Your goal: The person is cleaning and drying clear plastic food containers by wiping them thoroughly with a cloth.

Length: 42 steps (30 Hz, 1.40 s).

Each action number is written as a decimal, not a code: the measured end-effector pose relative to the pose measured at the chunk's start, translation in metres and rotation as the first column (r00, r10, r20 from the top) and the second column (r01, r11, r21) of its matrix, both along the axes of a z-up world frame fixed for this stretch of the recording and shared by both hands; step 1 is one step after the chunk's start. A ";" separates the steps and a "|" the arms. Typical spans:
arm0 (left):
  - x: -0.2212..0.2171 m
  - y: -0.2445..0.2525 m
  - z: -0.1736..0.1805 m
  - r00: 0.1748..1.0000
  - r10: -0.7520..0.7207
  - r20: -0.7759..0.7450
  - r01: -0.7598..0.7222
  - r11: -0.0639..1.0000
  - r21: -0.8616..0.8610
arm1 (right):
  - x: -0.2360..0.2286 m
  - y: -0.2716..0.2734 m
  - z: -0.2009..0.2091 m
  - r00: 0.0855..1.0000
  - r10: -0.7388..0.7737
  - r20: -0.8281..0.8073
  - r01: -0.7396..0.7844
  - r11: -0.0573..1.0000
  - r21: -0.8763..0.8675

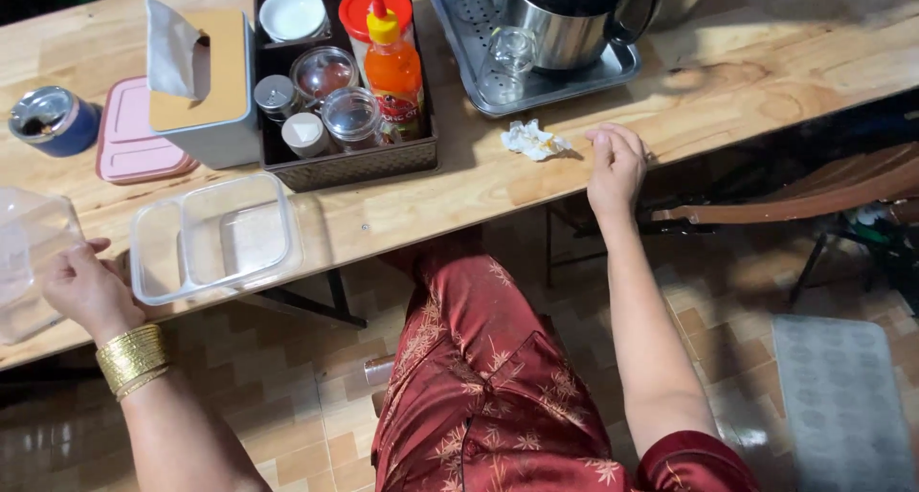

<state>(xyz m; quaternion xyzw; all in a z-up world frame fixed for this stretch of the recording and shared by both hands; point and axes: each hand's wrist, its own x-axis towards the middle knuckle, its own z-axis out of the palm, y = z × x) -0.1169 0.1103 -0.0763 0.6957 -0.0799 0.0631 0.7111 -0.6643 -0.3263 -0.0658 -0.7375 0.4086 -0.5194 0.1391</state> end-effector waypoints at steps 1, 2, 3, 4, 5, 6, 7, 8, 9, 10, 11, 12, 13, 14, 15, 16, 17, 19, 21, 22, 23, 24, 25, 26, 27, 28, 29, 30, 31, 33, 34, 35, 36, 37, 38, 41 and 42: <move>0.000 0.000 0.003 0.999 -0.038 -0.034 0.039 0.998 0.044 | -0.001 -0.005 -0.004 1.000 -0.010 -0.028 0.010 1.000 -0.004; 0.000 0.003 0.004 0.995 -0.066 -0.073 0.072 0.994 0.083 | 0.001 -0.011 -0.008 0.998 -0.013 -0.059 0.012 1.000 -0.011; 0.000 0.003 0.007 0.996 -0.055 -0.070 0.060 0.995 0.075 | 0.002 -0.018 -0.012 0.998 -0.001 -0.057 0.000 1.000 -0.018; -0.002 0.004 0.008 0.996 -0.084 -0.036 0.088 0.990 0.111 | 0.003 -0.025 -0.016 0.995 -0.040 -0.093 0.040 0.999 0.003; -0.003 0.005 0.009 0.993 -0.114 -0.003 0.113 0.982 0.148 | 0.004 -0.033 -0.021 0.988 -0.078 -0.130 0.081 0.996 0.022; -0.005 0.007 0.009 0.995 -0.100 -0.005 0.099 0.985 0.144 | 0.008 -0.032 -0.015 0.989 -0.064 -0.132 0.067 0.998 0.017; -0.008 0.007 0.010 0.994 -0.097 0.040 0.091 0.985 0.146 | 0.012 -0.031 -0.009 0.988 -0.045 -0.146 0.061 0.993 0.106; -0.010 0.006 0.010 0.991 -0.101 0.083 0.088 0.985 0.152 | 0.013 -0.029 -0.004 0.986 -0.029 -0.161 0.061 0.978 0.197; -0.012 0.007 0.010 0.993 -0.093 0.079 0.080 0.985 0.150 | 0.020 -0.023 0.006 0.986 -0.021 -0.165 0.054 0.979 0.196; -0.013 0.007 0.010 0.989 -0.105 0.104 0.091 0.987 0.134 | 0.025 -0.016 0.014 0.973 -0.034 -0.230 0.097 0.958 0.271; -0.015 0.008 0.009 0.985 -0.117 0.130 0.101 0.988 0.117 | 0.030 -0.009 0.023 0.955 -0.041 -0.294 0.145 0.929 0.340; -0.014 0.007 0.008 0.986 -0.111 0.127 0.096 0.988 0.118 | 0.036 -0.002 0.026 0.954 -0.035 -0.297 0.140 0.929 0.341; -0.014 0.006 0.006 0.986 -0.100 0.130 0.089 0.992 0.087 | 0.041 0.004 0.029 0.943 -0.013 -0.332 0.144 0.917 0.372; -0.012 0.005 0.006 0.987 -0.088 0.136 0.081 0.995 0.053 | 0.047 0.010 0.034 0.931 0.010 -0.364 0.147 0.904 0.401; -0.015 0.007 0.007 0.988 -0.081 0.135 0.074 0.996 0.053 | 0.050 0.010 0.027 0.931 0.016 -0.365 0.141 0.905 0.401; -0.016 0.006 0.009 0.987 -0.091 0.136 0.085 0.995 0.050 | 0.053 0.009 0.021 0.910 0.030 -0.413 0.126 0.930 0.345; -0.018 0.006 0.011 0.985 -0.101 0.137 0.095 0.994 0.048 | 0.055 0.008 0.016 0.886 0.041 -0.461 0.107 0.951 0.289; -0.016 0.005 0.007 0.983 -0.095 0.155 0.088 0.995 0.048 | 0.059 0.011 0.009 0.898 0.043 -0.437 0.058 0.975 0.215; -0.016 0.006 0.010 0.981 -0.087 0.171 0.079 0.995 0.055 | 0.064 0.019 0.006 0.908 0.053 -0.414 0.008 0.989 0.145; -0.020 0.006 0.012 0.984 -0.091 0.153 0.086 0.995 0.042 | 0.065 0.025 0.005 0.917 0.016 -0.400 -0.018 1.000 -0.001; -0.023 0.005 0.014 0.986 -0.096 0.135 0.093 0.995 0.029 | 0.067 0.031 0.005 0.925 -0.017 -0.379 -0.042 0.988 -0.147; -0.023 0.004 0.014 0.987 -0.090 0.133 0.088 0.996 0.027 | 0.067 0.034 0.003 0.924 -0.012 -0.381 -0.048 0.988 -0.148; -0.022 0.002 0.013 0.987 -0.081 0.141 0.078 0.997 0.024 | 0.067 0.037 0.002 0.938 0.006 -0.347 -0.068 0.983 -0.168; -0.022 0.004 0.012 0.987 -0.069 0.145 0.066 0.997 0.027 | 0.068 0.043 -0.002 0.949 0.030 -0.314 -0.091 0.979 -0.181; -0.025 0.007 0.010 0.988 -0.061 0.140 0.057 0.998 0.032 | 0.069 0.050 -0.002 0.947 0.040 -0.319 -0.100 0.979 -0.176; -0.024 0.005 0.011 0.987 -0.065 0.145 0.061 0.998 0.030 | 0.071 0.054 0.003 0.962 0.111 -0.249 -0.154 0.975 -0.161; -0.024 0.002 0.013 0.986 -0.069 0.150 0.066 0.997 0.028 | 0.072 0.058 0.007 0.967 0.182 -0.177 -0.209 0.967 -0.149; -0.025 0.001 0.013 0.986 -0.068 0.149 0.065 0.998 0.027 | 0.075 0.068 0.017 0.967 0.183 -0.178 -0.210 0.966 -0.150; -0.025 -0.001 0.013 0.984 -0.063 0.168 0.058 0.998 0.035 | 0.077 0.079 0.026 0.930 0.343 0.137 -0.359 0.926 0.117; -0.027 0.003 0.012 0.983 -0.052 0.177 0.042 0.998 0.057 | 0.080 0.100 0.044 0.802 0.380 0.461 -0.553 0.765 0.331; -0.026 0.003 0.011 0.979 -0.046 0.197 0.035 0.998 0.060 | 0.081 0.109 0.053 0.712 0.341 0.614 -0.636 0.684 0.358; -0.026 0.004 0.011 0.976 -0.041 0.216 0.028 0.998 0.063 | 0.082 0.117 0.063 0.607 0.272 0.747 -0.714 0.599 0.362; -0.027 0.004 0.010 0.976 -0.034 0.216 0.020 0.997 0.068 | 0.079 0.125 0.071 0.605 0.274 0.748 -0.719 0.591 0.366; -0.028 0.005 0.010 0.976 -0.036 0.214 0.021 0.997 0.074 | 0.076 0.132 0.079 0.528 0.276 0.803 -0.814 0.434 0.386; -0.028 0.005 0.011 0.977 -0.037 0.212 0.022 0.997 0.076 | 0.074 0.138 0.090 0.451 0.261 0.853 -0.884 0.266 0.386; -0.016 0.006 0.003 0.916 -0.004 0.402 -0.085 0.976 0.202 | 0.085 0.152 0.114 0.392 0.274 0.878 -0.919 0.066 0.390; -0.016 0.006 0.000 0.918 0.015 0.396 -0.105 0.972 0.209 | 0.093 0.154 0.114 0.392 0.277 0.877 -0.917 0.042 0.396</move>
